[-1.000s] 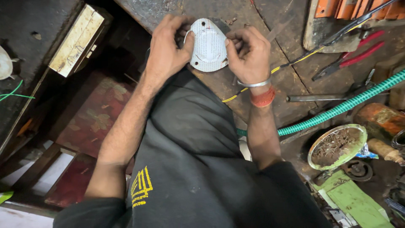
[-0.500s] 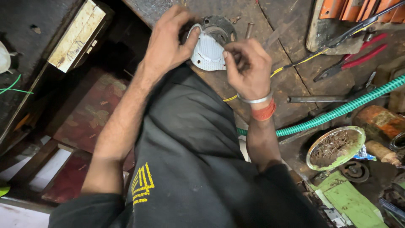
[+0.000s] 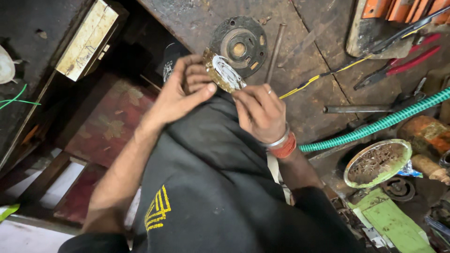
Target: The person scrapes a white circular metal part with a metal rod to remove residue. They then flip the part over and use a flat metal tool to scrape the other side.
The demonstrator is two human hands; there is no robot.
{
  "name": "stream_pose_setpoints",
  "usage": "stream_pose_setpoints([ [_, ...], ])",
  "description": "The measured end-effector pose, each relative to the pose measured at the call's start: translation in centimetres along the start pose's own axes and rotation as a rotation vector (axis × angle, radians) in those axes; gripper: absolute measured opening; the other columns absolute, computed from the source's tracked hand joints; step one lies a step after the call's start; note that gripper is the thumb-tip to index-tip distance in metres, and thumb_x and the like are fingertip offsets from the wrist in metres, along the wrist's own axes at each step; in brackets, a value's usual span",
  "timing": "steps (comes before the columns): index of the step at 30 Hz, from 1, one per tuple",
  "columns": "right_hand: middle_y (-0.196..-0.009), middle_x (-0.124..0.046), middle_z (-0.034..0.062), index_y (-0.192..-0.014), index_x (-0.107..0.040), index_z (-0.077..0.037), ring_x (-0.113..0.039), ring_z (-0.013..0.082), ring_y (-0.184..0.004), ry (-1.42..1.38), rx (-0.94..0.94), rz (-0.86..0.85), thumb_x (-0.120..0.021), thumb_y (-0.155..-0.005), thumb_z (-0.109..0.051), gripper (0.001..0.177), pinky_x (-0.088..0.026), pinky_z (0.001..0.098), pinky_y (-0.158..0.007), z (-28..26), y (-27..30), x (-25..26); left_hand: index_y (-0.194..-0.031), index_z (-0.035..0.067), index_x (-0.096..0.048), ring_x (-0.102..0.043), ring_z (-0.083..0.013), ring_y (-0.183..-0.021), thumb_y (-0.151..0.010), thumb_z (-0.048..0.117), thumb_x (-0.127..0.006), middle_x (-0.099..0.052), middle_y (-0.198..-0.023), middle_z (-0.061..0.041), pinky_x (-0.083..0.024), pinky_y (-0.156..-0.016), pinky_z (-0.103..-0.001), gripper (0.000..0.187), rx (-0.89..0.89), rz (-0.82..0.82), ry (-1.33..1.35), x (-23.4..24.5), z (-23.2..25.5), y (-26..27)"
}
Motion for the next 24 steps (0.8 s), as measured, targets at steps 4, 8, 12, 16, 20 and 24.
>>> stream_pose_setpoints([
  [4, -0.102, -0.067, 0.008, -0.107, -0.073, -0.003, -0.065, 0.0267, -0.084, 0.023, 0.065, 0.012, -0.082, -0.086, 0.002, 0.024, -0.053, 0.0369, -0.071, 0.0, 1.1, -0.5, -0.146, 0.001, -0.045, -0.065, -0.0204, -0.12, -0.105, 0.038, -0.059, -0.065, -0.13, -0.011, -0.055, -0.105, -0.035, 0.057, 0.147, 0.039, 0.263, -0.6, -2.3, 0.6],
  [8, -0.101, -0.067, 0.0086, -0.107, -0.074, -0.003, -0.065, 0.0257, -0.081, 0.072, 0.159, -0.014, -0.082, -0.084, 0.001, 0.024, -0.053, 0.0364, -0.068, 0.3, 2.1, -0.4, -0.139, -0.001, -0.054, -0.067, -0.0227, -0.119, -0.111, 0.039, -0.05, -0.068, -0.13, -0.013, -0.056, -0.106, -0.039, 0.049, 0.219, 0.051, 0.542, -1.1, -3.1, -0.1],
  [12, -0.103, -0.068, 0.01, -0.111, -0.075, -0.001, -0.065, 0.0249, -0.084, 0.096, 0.321, -0.075, -0.076, -0.083, -0.001, 0.028, -0.056, 0.036, -0.07, 0.5, 3.1, 0.0, -0.134, 0.001, -0.057, -0.068, -0.0199, -0.117, -0.111, 0.032, -0.054, -0.068, -0.127, -0.011, -0.055, -0.106, -0.04, 0.039, 0.244, 0.031, 0.664, -1.6, -2.5, -0.1],
  [16, -0.106, -0.069, 0.0088, -0.113, -0.075, -0.002, -0.065, 0.0228, -0.088, 0.054, 0.447, -0.13, -0.074, -0.081, -0.012, 0.034, -0.056, 0.0349, -0.071, 0.7, 3.7, 0.2, -0.135, -0.002, -0.056, -0.069, -0.0223, -0.112, -0.106, 0.02, -0.058, -0.069, -0.124, -0.013, -0.056, -0.1, -0.041, 0.036, 0.346, 0.113, 0.64, -1.7, -1.6, 0.5],
  [20, -0.108, -0.07, 0.0063, -0.112, -0.077, -0.003, -0.064, 0.0192, -0.088, 0.057, 0.525, -0.143, -0.076, -0.079, -0.012, 0.034, -0.053, 0.0308, -0.068, 0.7, 3.7, -0.1, -0.142, -0.004, -0.052, -0.068, -0.0236, -0.118, -0.101, 0.007, -0.058, -0.068, -0.13, -0.016, -0.055, -0.105, -0.039, 0.043, 0.262, 0.081, 0.634, -2.0, -0.6, 1.3],
  [24, -0.108, -0.07, 0.0053, -0.111, -0.077, -0.004, -0.063, 0.0187, -0.087, 0.059, 0.583, -0.104, -0.08, -0.082, -0.012, 0.03, -0.051, 0.0303, -0.067, 0.6, 3.2, -0.1, -0.147, -0.007, -0.049, -0.066, -0.0233, -0.125, -0.102, -0.001, -0.061, -0.066, -0.135, -0.017, -0.054, -0.111, -0.04, 0.047, 0.131, 0.007, 0.593, -2.1, 0.6, 1.7],
])
Point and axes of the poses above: each hand's wrist, its own y-axis away from the middle knuckle, its own x-axis out of the back of the hand, z = x × y, the point moved 1 cm from there along -y, towards the middle knuckle
